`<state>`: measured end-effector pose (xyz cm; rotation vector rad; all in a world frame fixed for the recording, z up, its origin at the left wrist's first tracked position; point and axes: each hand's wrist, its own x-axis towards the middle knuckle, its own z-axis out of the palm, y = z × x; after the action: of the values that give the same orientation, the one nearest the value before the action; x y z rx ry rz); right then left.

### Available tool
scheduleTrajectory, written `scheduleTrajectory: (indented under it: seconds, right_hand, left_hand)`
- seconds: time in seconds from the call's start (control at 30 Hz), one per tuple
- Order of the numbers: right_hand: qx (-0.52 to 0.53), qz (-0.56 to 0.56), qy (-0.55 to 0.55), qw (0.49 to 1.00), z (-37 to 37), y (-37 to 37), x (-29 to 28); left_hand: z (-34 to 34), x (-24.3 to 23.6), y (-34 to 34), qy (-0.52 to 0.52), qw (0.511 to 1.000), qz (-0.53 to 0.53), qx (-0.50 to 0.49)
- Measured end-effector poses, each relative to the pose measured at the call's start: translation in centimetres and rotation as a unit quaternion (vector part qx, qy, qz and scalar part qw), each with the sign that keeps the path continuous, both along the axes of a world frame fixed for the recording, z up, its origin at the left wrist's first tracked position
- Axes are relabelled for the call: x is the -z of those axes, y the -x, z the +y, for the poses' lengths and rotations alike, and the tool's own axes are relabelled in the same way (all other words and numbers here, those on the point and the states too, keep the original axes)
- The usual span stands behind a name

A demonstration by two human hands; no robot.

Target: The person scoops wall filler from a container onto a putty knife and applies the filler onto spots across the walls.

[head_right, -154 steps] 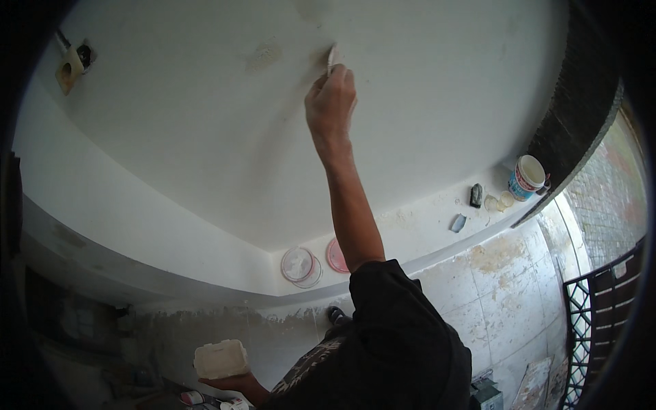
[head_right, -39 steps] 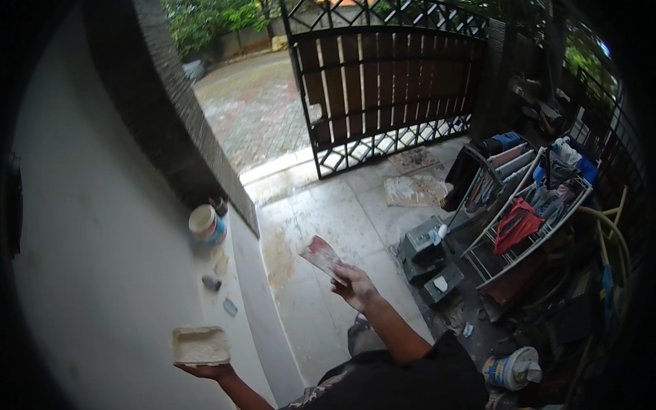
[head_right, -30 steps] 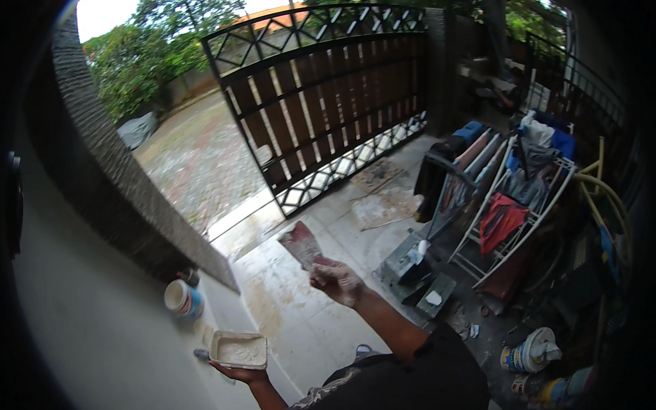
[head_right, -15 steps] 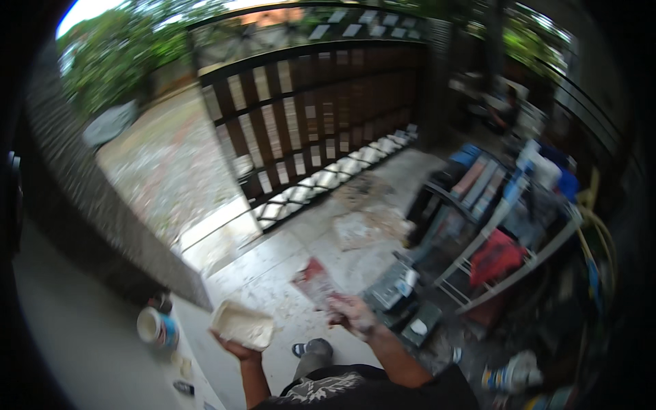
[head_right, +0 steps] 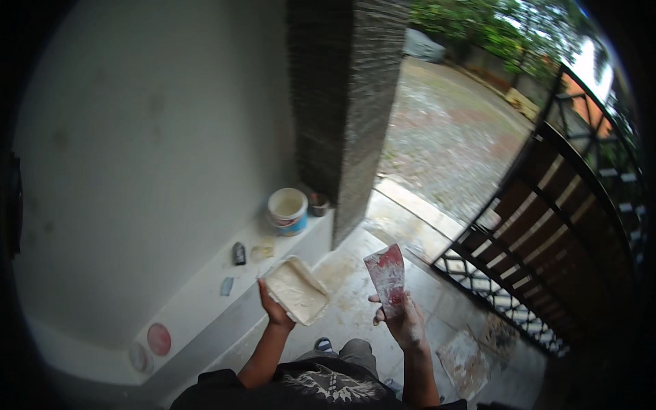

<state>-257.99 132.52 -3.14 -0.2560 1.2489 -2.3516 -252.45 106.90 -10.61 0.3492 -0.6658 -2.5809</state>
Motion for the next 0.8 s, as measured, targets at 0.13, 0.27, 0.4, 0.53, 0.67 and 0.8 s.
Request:
scheduleTrajectory:
  seconds: [0.13,0.27,0.4,0.53,0.67,0.8]
  right_hand:
    - [-0.144,-0.035,0.046,0.988,-7.0,4.5,1.3]
    - [-0.257,-0.108,0.099,0.955,-14.4,7.8,1.7]
    - [-0.353,-0.079,0.127,0.924,-20.1,12.5,1.5]
    - [-0.328,0.034,0.058,0.942,-24.3,17.6,0.9]
    - [-0.064,0.592,-0.138,0.791,-27.6,22.7,-2.4]
    - [-0.026,0.719,-0.181,0.67,-33.1,26.8,-5.0]
  left_hand:
    - [-4.5,0.0,-5.9,0.015,0.976,-0.021,-0.217]
    - [-6.8,1.6,-12.4,0.002,0.901,-0.053,-0.431]
    - [-6.4,1.7,-15.3,0.031,0.839,-0.041,-0.542]
    - [-3.1,-3.8,-10.1,0.303,0.758,-0.01,-0.578]
    - [-6.4,-1.3,-8.9,0.027,0.741,-0.034,-0.67]
    - [-7.1,-3.1,-5.4,-0.002,0.731,-0.006,-0.683]
